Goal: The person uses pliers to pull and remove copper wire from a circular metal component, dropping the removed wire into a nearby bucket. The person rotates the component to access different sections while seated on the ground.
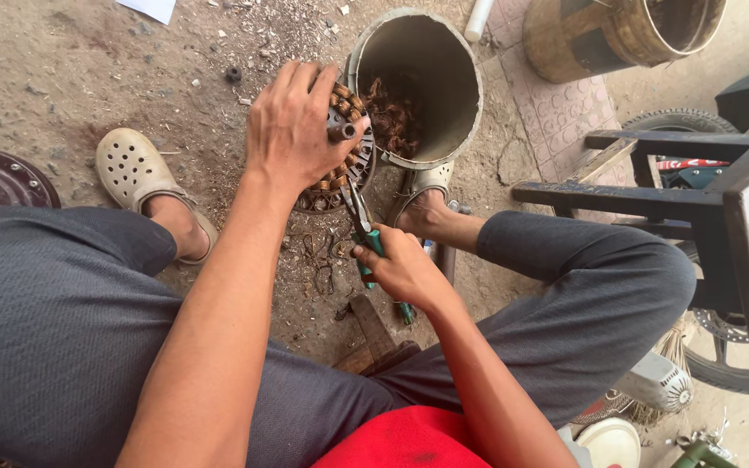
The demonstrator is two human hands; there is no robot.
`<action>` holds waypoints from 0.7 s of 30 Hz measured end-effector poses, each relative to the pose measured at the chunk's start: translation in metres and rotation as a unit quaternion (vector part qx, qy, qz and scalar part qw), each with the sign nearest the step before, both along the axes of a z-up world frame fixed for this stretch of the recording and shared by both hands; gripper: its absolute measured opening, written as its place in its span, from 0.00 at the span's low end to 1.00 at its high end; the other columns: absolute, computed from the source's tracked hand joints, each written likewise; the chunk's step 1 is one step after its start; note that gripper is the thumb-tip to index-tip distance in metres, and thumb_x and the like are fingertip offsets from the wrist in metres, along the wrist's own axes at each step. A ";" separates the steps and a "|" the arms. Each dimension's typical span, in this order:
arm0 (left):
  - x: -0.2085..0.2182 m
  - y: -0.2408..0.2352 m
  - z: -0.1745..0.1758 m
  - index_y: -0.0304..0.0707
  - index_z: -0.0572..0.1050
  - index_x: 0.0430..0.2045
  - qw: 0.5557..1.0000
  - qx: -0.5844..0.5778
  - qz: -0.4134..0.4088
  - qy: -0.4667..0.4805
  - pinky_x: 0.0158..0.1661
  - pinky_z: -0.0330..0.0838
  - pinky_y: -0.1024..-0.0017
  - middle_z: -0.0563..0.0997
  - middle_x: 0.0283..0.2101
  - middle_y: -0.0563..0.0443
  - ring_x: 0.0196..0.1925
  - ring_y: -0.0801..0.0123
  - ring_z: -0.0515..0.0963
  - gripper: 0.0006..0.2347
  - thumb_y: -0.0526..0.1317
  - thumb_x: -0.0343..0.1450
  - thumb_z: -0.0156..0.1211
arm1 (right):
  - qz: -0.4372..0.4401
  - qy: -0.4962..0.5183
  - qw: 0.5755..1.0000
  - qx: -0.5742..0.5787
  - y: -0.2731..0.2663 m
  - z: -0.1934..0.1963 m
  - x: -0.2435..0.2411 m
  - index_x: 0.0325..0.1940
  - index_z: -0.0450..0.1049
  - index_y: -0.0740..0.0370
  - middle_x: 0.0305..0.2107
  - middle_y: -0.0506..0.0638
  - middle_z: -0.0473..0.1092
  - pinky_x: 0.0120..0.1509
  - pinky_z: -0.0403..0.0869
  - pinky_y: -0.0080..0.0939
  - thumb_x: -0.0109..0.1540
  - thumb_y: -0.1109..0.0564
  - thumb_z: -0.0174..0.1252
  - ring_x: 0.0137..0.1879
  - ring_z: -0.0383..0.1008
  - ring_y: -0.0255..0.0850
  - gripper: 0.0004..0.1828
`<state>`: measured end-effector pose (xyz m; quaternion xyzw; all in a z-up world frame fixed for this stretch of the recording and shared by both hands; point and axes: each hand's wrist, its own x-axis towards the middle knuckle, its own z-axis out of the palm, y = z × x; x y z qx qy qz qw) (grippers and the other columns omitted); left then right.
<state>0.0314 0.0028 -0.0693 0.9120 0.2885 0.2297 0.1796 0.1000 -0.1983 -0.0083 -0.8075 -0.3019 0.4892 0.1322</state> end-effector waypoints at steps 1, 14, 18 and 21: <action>0.000 -0.001 0.000 0.30 0.75 0.52 1.000 0.003 0.001 0.000 0.47 0.77 0.58 0.78 0.48 0.42 0.51 0.56 0.78 0.31 0.58 0.65 0.72 | 0.006 -0.024 1.000 0.005 -0.001 -0.002 -0.001 0.49 0.72 0.68 0.24 0.61 0.76 0.37 0.73 0.49 0.65 0.53 0.56 0.30 0.79 0.45 0.16; 0.003 0.001 -0.003 0.29 0.75 0.52 0.998 0.054 0.009 0.007 0.40 0.79 0.61 0.80 0.46 0.40 0.44 0.57 0.79 0.24 0.52 0.70 0.64 | -0.031 -0.183 0.919 0.347 -0.008 -0.094 -0.024 0.56 0.69 0.69 0.38 0.69 0.73 0.48 0.73 0.53 0.64 0.64 0.55 0.45 0.75 0.64 0.16; 0.005 -0.003 -0.012 0.32 0.76 0.51 0.998 -0.016 0.017 0.063 0.37 0.77 0.59 0.80 0.43 0.40 0.42 0.57 0.79 0.19 0.51 0.75 0.60 | -0.010 -0.114 0.985 0.126 -0.022 -0.049 -0.014 0.45 0.71 0.70 0.33 0.69 0.74 0.46 0.71 0.57 0.66 0.57 0.56 0.43 0.75 0.65 0.11; -0.001 -0.005 -0.018 0.31 0.76 0.53 0.998 0.031 0.018 0.041 0.37 0.77 0.61 0.80 0.46 0.39 0.43 0.57 0.79 0.20 0.52 0.77 0.60 | 0.032 -0.139 0.983 0.115 -0.011 -0.028 -0.010 0.40 0.70 0.71 0.30 0.68 0.74 0.39 0.70 0.56 0.67 0.54 0.54 0.37 0.76 0.62 0.14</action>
